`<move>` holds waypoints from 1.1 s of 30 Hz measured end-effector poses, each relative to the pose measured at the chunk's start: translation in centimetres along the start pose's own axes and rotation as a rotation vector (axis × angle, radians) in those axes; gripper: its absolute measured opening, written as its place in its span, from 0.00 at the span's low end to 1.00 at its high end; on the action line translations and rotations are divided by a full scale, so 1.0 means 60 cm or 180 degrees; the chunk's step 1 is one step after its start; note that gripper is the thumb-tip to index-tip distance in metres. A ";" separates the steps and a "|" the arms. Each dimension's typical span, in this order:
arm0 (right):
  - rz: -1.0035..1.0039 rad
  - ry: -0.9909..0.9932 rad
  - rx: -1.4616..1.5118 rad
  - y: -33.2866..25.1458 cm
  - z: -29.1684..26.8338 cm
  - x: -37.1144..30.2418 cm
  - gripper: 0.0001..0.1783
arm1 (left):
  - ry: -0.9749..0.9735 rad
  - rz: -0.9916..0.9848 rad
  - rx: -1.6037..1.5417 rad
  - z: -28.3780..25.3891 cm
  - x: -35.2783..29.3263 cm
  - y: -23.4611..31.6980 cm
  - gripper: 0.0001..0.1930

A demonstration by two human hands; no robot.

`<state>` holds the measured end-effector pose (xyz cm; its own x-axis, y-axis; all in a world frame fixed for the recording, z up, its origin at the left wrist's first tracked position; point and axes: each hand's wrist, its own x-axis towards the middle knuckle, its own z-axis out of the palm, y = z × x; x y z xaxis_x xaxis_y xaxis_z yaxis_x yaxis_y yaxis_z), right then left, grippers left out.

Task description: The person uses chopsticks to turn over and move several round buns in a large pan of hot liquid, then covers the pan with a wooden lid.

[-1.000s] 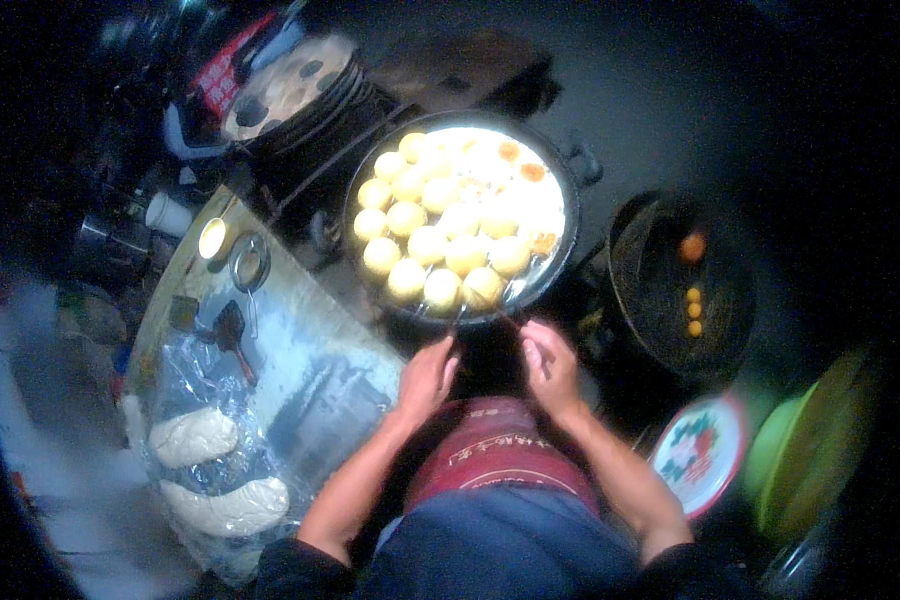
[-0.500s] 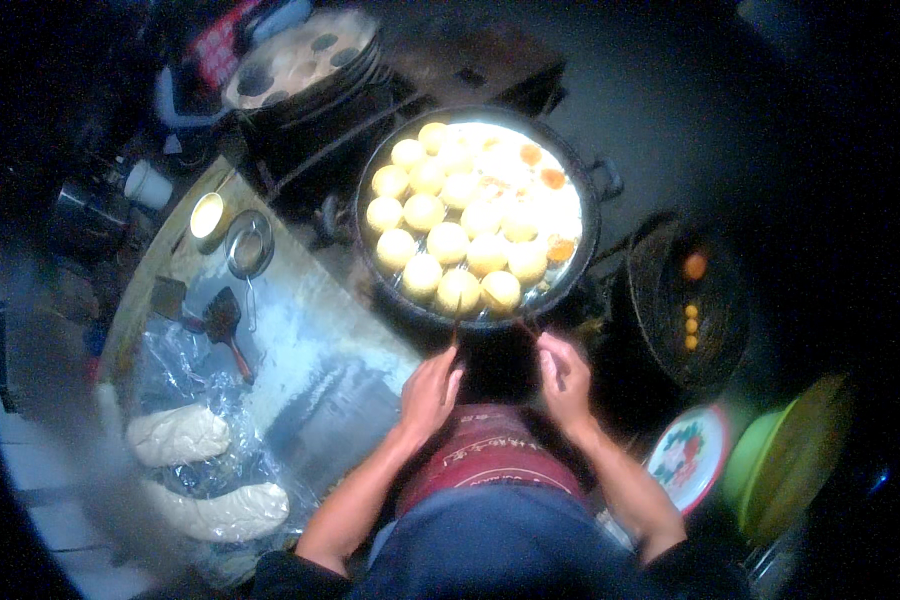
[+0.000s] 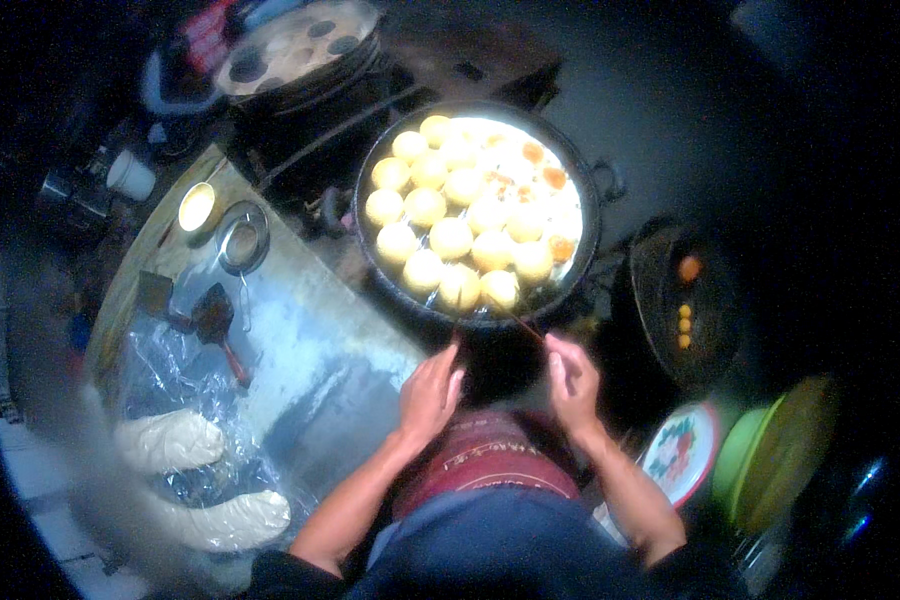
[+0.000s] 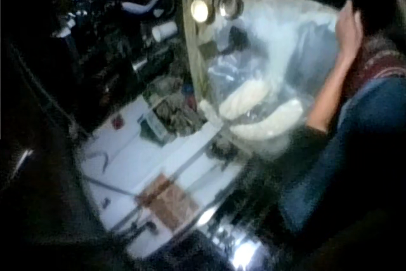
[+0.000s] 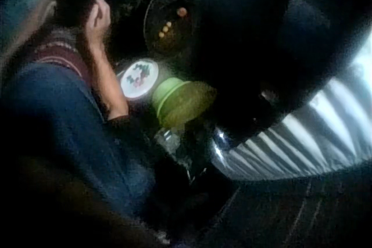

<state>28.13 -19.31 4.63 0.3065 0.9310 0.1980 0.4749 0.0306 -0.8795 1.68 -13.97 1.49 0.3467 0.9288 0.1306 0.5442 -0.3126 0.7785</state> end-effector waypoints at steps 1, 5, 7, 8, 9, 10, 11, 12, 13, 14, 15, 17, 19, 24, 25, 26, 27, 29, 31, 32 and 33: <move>-0.0014 0.0000 -0.0028 -0.002 0.000 0.003 0.11 | -0.0011 0.0023 0.0006 0.000 0.001 -0.007 0.22; -0.0034 0.0040 -0.0037 0.001 -0.005 0.008 0.11 | -0.0240 0.0065 0.0107 0.004 0.001 -0.015 0.22; -0.0018 0.0073 -0.0006 0.005 -0.013 0.009 0.11 | -0.0436 0.0026 0.0198 0.009 -0.010 -0.011 0.22; -0.0005 0.0085 0.0000 0.004 -0.018 0.010 0.11 | -0.0588 -0.0063 0.0188 0.007 -0.012 -0.003 0.22; 0.0008 0.0096 0.0005 0.006 -0.024 0.013 0.11 | -0.0539 -0.0020 0.0195 0.012 -0.014 -0.003 0.22; -0.0079 0.0093 -0.0045 0.009 -0.029 0.016 0.11 | -0.0512 0.0019 0.0218 0.013 -0.017 -0.002 0.22; -0.0089 0.0067 -0.0007 0.012 -0.034 0.020 0.11 | -0.0486 0.0059 0.0240 0.015 -0.019 -0.001 0.22; -0.0097 0.0043 0.0031 0.013 -0.041 0.024 0.11 | -0.0453 -0.0012 0.0203 0.017 -0.021 0.002 0.22; -0.0104 0.0021 0.0067 0.016 -0.045 0.027 0.11 | -0.0423 -0.0082 0.0164 0.015 -0.020 0.011 0.22; -0.0108 -0.0003 0.0034 0.020 -0.049 0.028 0.10 | -0.0393 -0.0149 0.0125 0.014 -0.018 0.018 0.22; -0.0059 -0.0015 0.0079 0.024 -0.052 0.027 0.10 | -0.0303 -0.0081 0.0151 0.014 -0.015 0.023 0.21; 0.0020 -0.0034 0.0165 0.029 -0.057 0.029 0.10 | -0.0113 0.0072 0.0199 0.014 -0.004 0.032 0.21; -0.0048 -0.0015 0.0156 0.027 -0.063 0.036 0.10 | -0.0126 0.0062 0.0220 0.021 0.001 0.033 0.22; -0.0062 -0.0033 0.0221 0.032 -0.080 0.040 0.11 | -0.0454 -0.0157 0.0264 0.041 0.005 0.037 0.23; -0.0125 -0.0020 0.0214 0.039 -0.084 0.035 0.10 | -0.0495 -0.0100 0.0288 0.043 0.003 0.043 0.23; -0.0187 -0.0006 0.0207 0.047 -0.089 0.029 0.10 | -0.0536 -0.0043 0.0311 0.043 -0.001 0.049 0.22; -0.0248 0.0008 0.0200 0.055 -0.094 0.023 0.10 | -0.0577 0.0014 0.0334 0.044 -0.002 0.053 0.22; -0.0254 -0.0024 0.0175 0.067 -0.112 0.011 0.10 | -0.0306 0.0167 0.0336 0.048 0.003 0.057 0.22; -0.0092 -0.0066 0.0214 0.068 -0.124 0.004 0.10 | -0.0196 0.0206 0.0363 0.054 0.013 0.059 0.22; 0.0002 -0.0093 0.0198 0.066 -0.132 0.002 0.10 | -0.0221 0.0170 0.0389 0.059 0.021 0.056 0.22; 0.0097 -0.0118 0.0182 0.066 -0.138 0.002 0.10 | -0.0247 0.0133 0.0415 0.063 0.027 0.054 0.22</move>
<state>36.86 -22.09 4.73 0.2888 0.9447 0.1555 0.4178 0.0218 -0.9083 6.89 -14.23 1.88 0.4265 0.8978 0.1095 0.6208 -0.3787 0.6864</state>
